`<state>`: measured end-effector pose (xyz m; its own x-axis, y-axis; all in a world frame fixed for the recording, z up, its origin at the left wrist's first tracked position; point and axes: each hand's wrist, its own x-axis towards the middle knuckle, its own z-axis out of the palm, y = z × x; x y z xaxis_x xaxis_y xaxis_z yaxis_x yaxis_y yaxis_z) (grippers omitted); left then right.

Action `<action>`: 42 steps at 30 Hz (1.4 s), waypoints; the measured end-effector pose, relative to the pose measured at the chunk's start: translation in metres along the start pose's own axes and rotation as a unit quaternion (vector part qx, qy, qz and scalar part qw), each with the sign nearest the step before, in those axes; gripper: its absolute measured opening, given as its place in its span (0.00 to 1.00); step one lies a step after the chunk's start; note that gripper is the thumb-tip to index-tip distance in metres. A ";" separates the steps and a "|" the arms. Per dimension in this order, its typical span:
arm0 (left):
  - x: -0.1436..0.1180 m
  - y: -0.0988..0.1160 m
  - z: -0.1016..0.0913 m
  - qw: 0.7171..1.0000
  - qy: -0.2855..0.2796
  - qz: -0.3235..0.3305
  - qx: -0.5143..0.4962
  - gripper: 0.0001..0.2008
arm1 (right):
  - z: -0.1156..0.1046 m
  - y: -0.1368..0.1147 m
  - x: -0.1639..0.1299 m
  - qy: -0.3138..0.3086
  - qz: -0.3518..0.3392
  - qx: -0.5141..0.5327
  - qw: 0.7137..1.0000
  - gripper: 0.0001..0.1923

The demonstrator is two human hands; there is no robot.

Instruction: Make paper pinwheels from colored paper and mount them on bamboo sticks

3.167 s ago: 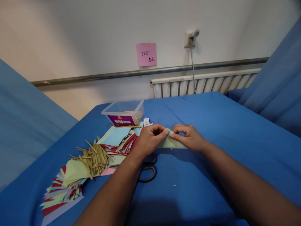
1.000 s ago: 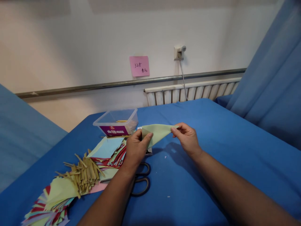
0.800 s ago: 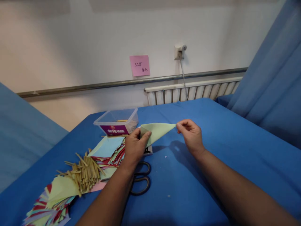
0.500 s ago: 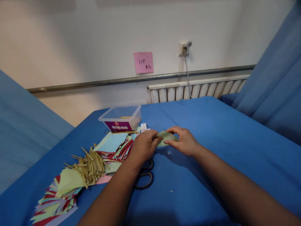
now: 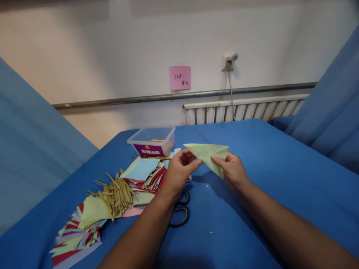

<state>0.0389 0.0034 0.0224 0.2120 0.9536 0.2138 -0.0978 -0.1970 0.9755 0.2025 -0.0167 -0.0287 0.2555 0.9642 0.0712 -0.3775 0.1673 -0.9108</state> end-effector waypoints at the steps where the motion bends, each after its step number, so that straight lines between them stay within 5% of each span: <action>1: -0.003 -0.001 0.004 0.998 -0.035 -0.047 -0.028 0.20 | 0.001 0.002 -0.001 -0.002 -0.003 0.006 1.000 0.16; 4: -0.009 -0.005 0.011 0.994 -0.049 -0.082 -0.059 0.16 | 0.003 0.005 -0.005 -0.024 0.003 0.006 1.000 0.15; 15: 0.004 -0.001 -0.008 0.986 0.102 -0.018 -0.128 0.13 | 0.001 0.010 -0.003 -0.065 0.045 0.056 0.995 0.18; 26: 0.006 0.004 -0.013 0.969 0.204 0.027 -0.134 0.14 | -0.001 0.006 -0.003 0.003 0.046 0.018 0.999 0.19; 33: -0.011 -0.020 0.013 0.995 0.009 -0.094 -0.034 0.18 | 0.010 0.010 -0.009 0.015 -0.001 -0.014 1.000 0.18; 42: -0.012 -0.025 0.009 0.993 0.085 -0.079 0.016 0.17 | 0.012 0.000 -0.020 0.036 -0.185 -0.271 0.944 0.11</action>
<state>0.0479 -0.0053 -0.0036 0.0553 0.9973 0.0493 -0.0445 -0.0469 0.9979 0.1863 -0.0329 -0.0255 0.3482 0.8401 0.4159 0.2552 0.3420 -0.9044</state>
